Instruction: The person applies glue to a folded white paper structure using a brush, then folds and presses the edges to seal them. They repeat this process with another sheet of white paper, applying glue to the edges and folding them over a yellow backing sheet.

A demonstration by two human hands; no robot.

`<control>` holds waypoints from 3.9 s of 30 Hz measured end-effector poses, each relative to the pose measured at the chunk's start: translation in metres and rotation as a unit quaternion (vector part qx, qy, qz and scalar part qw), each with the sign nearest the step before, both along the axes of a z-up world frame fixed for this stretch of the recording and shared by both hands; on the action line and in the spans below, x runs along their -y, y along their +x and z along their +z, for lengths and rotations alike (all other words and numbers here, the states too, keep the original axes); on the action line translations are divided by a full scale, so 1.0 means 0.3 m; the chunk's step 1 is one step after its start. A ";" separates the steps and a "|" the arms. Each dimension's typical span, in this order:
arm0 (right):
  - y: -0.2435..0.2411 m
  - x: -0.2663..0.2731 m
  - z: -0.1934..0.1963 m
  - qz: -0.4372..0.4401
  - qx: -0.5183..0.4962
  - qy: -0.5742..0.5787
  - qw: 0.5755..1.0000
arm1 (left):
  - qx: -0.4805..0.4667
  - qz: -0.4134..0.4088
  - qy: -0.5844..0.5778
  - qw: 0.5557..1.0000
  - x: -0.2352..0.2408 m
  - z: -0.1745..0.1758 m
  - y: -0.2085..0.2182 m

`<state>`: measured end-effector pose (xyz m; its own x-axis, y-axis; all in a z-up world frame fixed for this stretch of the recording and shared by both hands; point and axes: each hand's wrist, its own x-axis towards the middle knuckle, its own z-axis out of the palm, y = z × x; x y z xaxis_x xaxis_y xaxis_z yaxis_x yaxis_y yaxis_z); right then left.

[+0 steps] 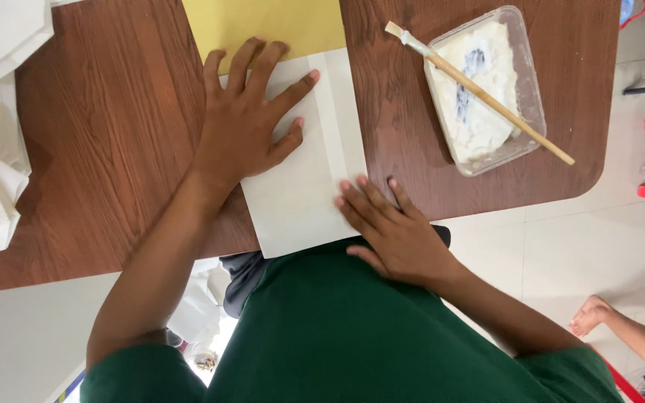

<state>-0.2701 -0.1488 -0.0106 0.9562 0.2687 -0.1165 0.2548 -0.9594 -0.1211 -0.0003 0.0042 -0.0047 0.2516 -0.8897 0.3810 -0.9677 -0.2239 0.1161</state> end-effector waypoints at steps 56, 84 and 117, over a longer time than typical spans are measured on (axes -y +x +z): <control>0.036 0.158 0.173 -0.191 0.094 0.037 0.976 | -0.014 0.023 0.023 0.999 -0.007 -0.014 -0.026; -0.073 0.721 0.083 -0.190 0.251 0.733 0.603 | -0.049 -0.019 0.074 0.996 0.305 0.104 -0.195; -0.017 0.478 -0.059 -0.283 0.415 0.518 0.692 | -0.122 -0.108 0.131 0.978 0.475 0.098 -0.229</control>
